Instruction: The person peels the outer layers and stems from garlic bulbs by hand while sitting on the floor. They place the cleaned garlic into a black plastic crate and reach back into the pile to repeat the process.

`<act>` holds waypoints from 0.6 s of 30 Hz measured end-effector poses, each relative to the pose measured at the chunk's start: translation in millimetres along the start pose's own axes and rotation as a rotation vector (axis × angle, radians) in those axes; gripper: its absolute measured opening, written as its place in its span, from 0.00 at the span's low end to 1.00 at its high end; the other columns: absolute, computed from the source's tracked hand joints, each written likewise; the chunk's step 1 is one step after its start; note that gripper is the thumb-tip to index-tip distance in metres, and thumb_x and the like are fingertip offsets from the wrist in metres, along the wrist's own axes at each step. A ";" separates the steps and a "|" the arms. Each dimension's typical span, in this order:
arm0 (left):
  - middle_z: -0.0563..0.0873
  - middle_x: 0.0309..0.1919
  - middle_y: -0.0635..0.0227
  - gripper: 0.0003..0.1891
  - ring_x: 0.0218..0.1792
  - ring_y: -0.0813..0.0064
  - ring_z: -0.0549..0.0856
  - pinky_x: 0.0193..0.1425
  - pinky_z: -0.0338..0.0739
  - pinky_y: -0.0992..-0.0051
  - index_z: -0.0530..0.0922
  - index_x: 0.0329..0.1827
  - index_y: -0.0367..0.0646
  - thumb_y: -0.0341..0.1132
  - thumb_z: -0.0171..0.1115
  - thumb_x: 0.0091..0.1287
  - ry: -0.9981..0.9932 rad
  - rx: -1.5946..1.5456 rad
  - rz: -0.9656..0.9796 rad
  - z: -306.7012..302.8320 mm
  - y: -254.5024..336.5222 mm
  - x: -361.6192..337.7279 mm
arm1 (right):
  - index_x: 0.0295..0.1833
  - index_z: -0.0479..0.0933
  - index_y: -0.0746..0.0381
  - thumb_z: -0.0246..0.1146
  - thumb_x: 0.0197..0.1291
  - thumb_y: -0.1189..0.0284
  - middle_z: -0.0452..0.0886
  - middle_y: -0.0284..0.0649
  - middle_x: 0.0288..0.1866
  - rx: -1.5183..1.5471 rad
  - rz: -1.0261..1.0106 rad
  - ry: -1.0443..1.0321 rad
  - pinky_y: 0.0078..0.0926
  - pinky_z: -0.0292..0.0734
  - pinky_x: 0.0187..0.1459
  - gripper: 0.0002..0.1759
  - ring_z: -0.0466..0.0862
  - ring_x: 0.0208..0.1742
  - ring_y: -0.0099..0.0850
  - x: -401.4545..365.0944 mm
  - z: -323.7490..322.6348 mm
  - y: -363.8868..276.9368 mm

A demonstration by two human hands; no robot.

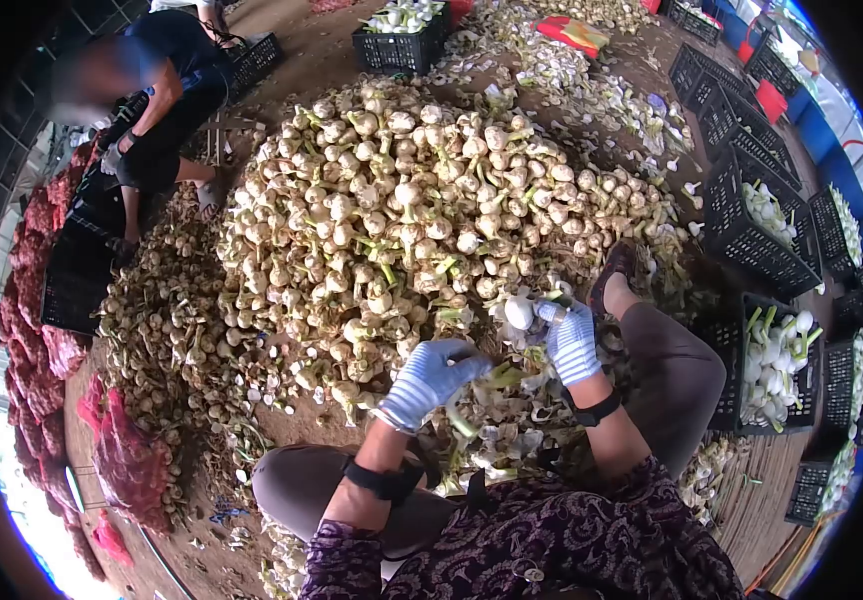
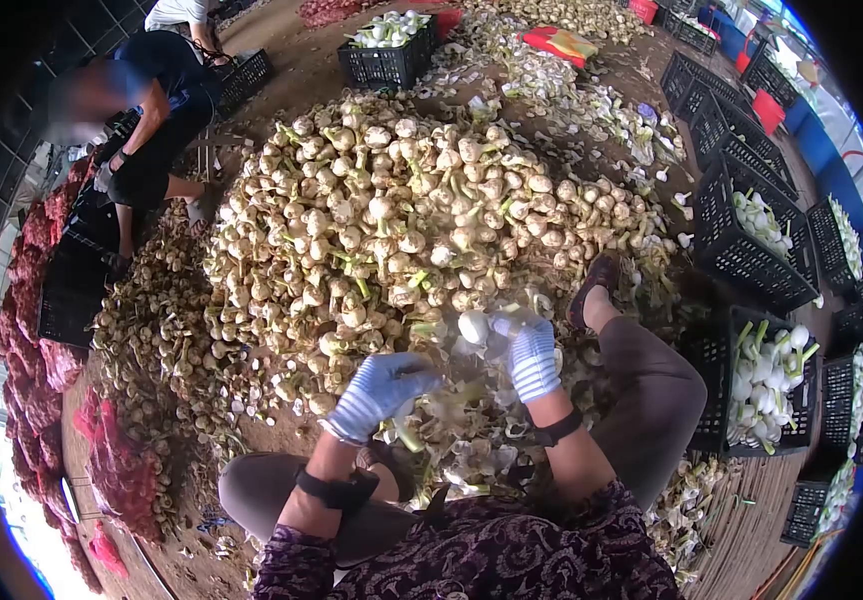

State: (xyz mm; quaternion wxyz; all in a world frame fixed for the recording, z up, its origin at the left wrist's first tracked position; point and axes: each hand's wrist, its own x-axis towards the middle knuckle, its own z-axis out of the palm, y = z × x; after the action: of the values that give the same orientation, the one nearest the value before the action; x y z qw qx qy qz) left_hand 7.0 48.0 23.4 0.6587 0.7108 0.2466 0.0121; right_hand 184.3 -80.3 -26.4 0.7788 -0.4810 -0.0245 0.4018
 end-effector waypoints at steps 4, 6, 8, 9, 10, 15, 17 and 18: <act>0.83 0.28 0.68 0.13 0.29 0.83 0.76 0.32 0.72 0.79 0.81 0.38 0.33 0.37 0.63 0.60 0.111 -0.232 0.099 24.7 5.2 9.9 | 0.35 0.78 0.68 0.64 0.48 0.77 0.80 0.37 0.29 -0.172 -0.053 0.001 0.21 0.76 0.29 0.08 0.80 0.28 0.25 -15.1 17.9 -7.4; 0.84 0.28 0.66 0.11 0.30 0.80 0.79 0.34 0.74 0.79 0.82 0.39 0.34 0.33 0.62 0.59 0.124 -0.188 0.042 26.1 -1.5 18.3 | 0.38 0.77 0.68 0.64 0.50 0.73 0.79 0.38 0.29 -0.114 -0.080 -0.011 0.22 0.75 0.28 0.11 0.79 0.28 0.26 -20.1 26.2 -1.7; 0.85 0.26 0.64 0.07 0.27 0.77 0.82 0.33 0.76 0.79 0.84 0.36 0.36 0.27 0.59 0.58 0.242 -0.194 -0.005 28.8 1.6 21.8 | 0.39 0.76 0.67 0.63 0.51 0.71 0.79 0.38 0.30 0.100 0.067 -0.049 0.22 0.75 0.27 0.11 0.79 0.28 0.27 -12.4 14.9 3.2; 0.84 0.25 0.64 0.06 0.24 0.77 0.82 0.29 0.76 0.78 0.83 0.33 0.36 0.28 0.59 0.58 0.272 -0.278 0.038 23.6 -13.7 29.8 | 0.40 0.75 0.65 0.63 0.52 0.70 0.79 0.39 0.31 0.314 0.214 -0.092 0.22 0.74 0.26 0.12 0.79 0.28 0.28 -9.5 9.6 3.4; 0.84 0.23 0.63 0.06 0.23 0.76 0.82 0.27 0.76 0.78 0.82 0.30 0.35 0.28 0.59 0.58 0.335 -0.290 0.007 14.2 -6.5 30.8 | 0.41 0.74 0.62 0.60 0.54 0.66 0.80 0.39 0.34 0.498 0.368 0.052 0.23 0.74 0.25 0.12 0.80 0.30 0.31 -6.3 10.7 -3.7; 0.81 0.20 0.62 0.12 0.19 0.73 0.81 0.19 0.74 0.76 0.79 0.26 0.35 0.36 0.59 0.63 0.496 -0.468 -0.122 0.4 -13.2 42.2 | 0.41 0.75 0.60 0.58 0.55 0.68 0.80 0.38 0.34 0.521 0.352 -0.059 0.25 0.76 0.25 0.10 0.81 0.31 0.31 -4.1 -2.0 -21.5; 0.81 0.20 0.62 0.16 0.19 0.72 0.81 0.19 0.76 0.75 0.79 0.31 0.35 0.42 0.60 0.63 0.565 -0.620 -0.206 16.6 -8.5 43.8 | 0.42 0.75 0.61 0.59 0.54 0.72 0.80 0.40 0.33 0.531 0.356 0.004 0.25 0.78 0.25 0.10 0.81 0.30 0.30 -3.8 -7.6 -19.2; 0.82 0.22 0.61 0.17 0.19 0.71 0.81 0.21 0.78 0.73 0.78 0.35 0.36 0.45 0.60 0.63 0.554 -0.626 -0.178 13.7 -43.0 57.3 | 0.40 0.76 0.63 0.60 0.50 0.73 0.81 0.40 0.33 0.333 0.176 -0.076 0.25 0.78 0.23 0.10 0.82 0.27 0.32 -1.7 -24.5 -8.9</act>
State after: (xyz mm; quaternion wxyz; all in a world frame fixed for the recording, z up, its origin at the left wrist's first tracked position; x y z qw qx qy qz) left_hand 47.6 56.8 -36.5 0.7499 0.4223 0.4593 0.2200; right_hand 198.9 -101.2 -32.1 0.8080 -0.3302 0.0552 0.4848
